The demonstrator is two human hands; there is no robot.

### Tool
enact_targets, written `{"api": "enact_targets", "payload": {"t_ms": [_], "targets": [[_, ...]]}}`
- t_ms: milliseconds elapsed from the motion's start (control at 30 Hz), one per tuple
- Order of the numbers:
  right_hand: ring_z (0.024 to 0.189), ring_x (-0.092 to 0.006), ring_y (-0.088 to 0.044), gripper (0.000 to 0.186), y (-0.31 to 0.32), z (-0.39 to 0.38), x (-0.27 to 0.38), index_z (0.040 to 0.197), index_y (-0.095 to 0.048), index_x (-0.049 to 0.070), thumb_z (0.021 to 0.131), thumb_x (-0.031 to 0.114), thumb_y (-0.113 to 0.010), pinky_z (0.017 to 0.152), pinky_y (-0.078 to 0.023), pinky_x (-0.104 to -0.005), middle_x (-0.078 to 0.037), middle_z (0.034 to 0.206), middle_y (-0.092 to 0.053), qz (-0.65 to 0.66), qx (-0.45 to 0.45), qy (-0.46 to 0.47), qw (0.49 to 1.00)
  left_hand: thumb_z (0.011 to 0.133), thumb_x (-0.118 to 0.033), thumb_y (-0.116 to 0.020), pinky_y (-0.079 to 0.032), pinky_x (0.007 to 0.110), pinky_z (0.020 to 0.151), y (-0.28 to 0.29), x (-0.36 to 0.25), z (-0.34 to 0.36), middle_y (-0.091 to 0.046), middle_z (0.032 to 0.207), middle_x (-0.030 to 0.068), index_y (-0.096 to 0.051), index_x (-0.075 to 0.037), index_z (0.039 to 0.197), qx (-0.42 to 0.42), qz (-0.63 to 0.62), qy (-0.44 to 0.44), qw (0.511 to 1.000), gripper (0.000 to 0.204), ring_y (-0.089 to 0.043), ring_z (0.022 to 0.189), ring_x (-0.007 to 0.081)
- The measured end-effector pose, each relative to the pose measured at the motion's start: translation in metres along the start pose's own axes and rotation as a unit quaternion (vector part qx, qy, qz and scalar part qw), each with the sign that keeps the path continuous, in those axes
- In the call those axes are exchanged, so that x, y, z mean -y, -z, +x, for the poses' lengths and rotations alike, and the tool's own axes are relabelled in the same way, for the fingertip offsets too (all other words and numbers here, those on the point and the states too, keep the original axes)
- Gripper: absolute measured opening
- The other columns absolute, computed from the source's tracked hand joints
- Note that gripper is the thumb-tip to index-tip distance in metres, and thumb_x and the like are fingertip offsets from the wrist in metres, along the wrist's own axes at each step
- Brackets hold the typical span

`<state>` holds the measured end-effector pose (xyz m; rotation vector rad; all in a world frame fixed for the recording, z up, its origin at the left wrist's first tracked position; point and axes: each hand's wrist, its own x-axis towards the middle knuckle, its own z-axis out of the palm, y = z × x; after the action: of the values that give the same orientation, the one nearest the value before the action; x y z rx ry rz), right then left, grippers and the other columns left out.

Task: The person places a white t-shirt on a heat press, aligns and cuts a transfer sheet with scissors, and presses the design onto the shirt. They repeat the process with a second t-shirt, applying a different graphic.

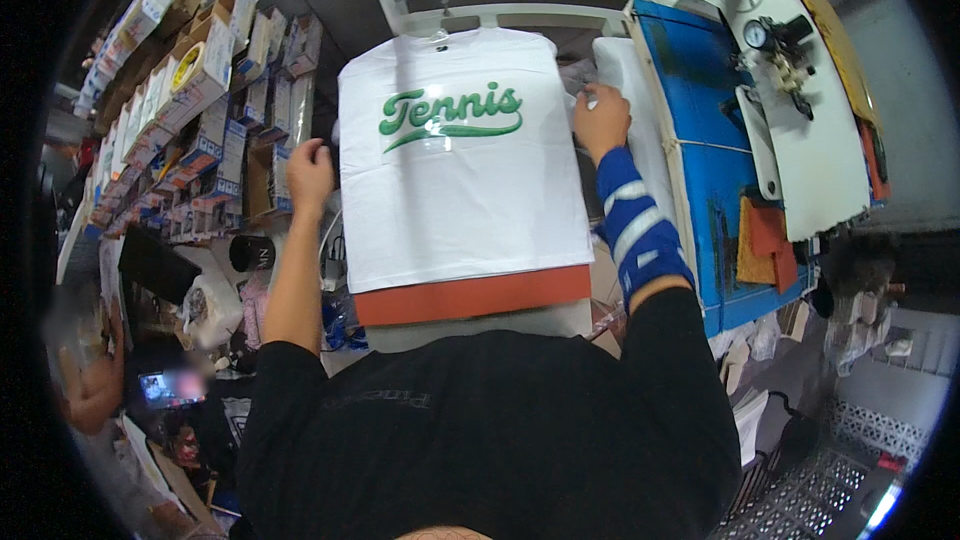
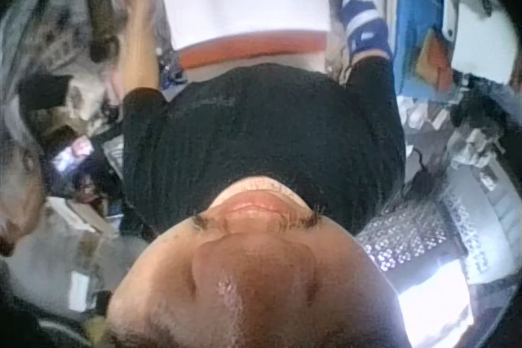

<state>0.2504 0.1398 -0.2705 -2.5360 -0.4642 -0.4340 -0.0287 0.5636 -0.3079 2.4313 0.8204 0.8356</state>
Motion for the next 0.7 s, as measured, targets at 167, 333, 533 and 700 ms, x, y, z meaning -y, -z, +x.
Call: {"api": "enact_targets", "payload": {"t_ms": [167, 333, 533, 700], "targets": [[0.119, -0.0383, -0.056, 0.035, 0.012, -0.084, 0.077, 0.114, -0.067, 0.0, 0.084, 0.017, -0.073, 0.103, -0.044, -0.0465, -0.02, 0.125, -0.062, 0.064, 0.057, 0.175, 0.981, 0.083, -0.009, -0.07, -0.041, 0.055, 0.108, 0.0, -0.086, -0.056, -0.064, 0.121, 0.0151, -0.069, -0.005, 0.112, 0.061, 0.009, -0.205, 0.977, 0.029, -0.059, 0.118, 0.0344], [0.119, -0.0401, -0.055, 0.039, 0.005, -0.093, 0.08, 0.119, -0.063, -0.002, 0.085, 0.017, -0.071, 0.105, -0.043, -0.0482, -0.021, 0.126, -0.061, 0.054, 0.038, 0.21, 0.975, 0.085, -0.006, -0.067, -0.038, 0.056, 0.111, 0.001, -0.102, -0.062, -0.064, 0.127, 0.0153, -0.067, -0.003, 0.117, 0.075, 0.011, -0.198, 0.977, 0.033, -0.057, 0.121, 0.0363], [0.121, -0.041, -0.054, 0.032, 0.0, -0.093, 0.078, 0.112, -0.067, -0.001, 0.086, 0.018, -0.069, 0.109, -0.04, -0.0507, -0.019, 0.122, -0.063, 0.045, 0.043, 0.218, 0.974, 0.085, -0.007, -0.066, -0.037, 0.061, 0.111, -0.006, -0.096, -0.064, -0.066, 0.126, 0.008, -0.069, -0.006, 0.117, 0.083, 0.046, -0.212, 0.973, 0.032, -0.056, 0.123, 0.0334], [0.118, -0.0391, -0.055, 0.029, 0.004, -0.1, 0.08, 0.11, -0.068, -0.001, 0.085, 0.015, -0.069, 0.105, -0.044, -0.0473, -0.018, 0.12, -0.065, 0.028, 0.035, 0.225, 0.973, 0.084, -0.006, -0.065, -0.036, 0.062, 0.112, -0.002, -0.099, -0.072, -0.066, 0.126, 0.009, -0.07, -0.005, 0.114, 0.085, 0.043, -0.203, 0.975, 0.031, -0.057, 0.123, 0.0343]]}}
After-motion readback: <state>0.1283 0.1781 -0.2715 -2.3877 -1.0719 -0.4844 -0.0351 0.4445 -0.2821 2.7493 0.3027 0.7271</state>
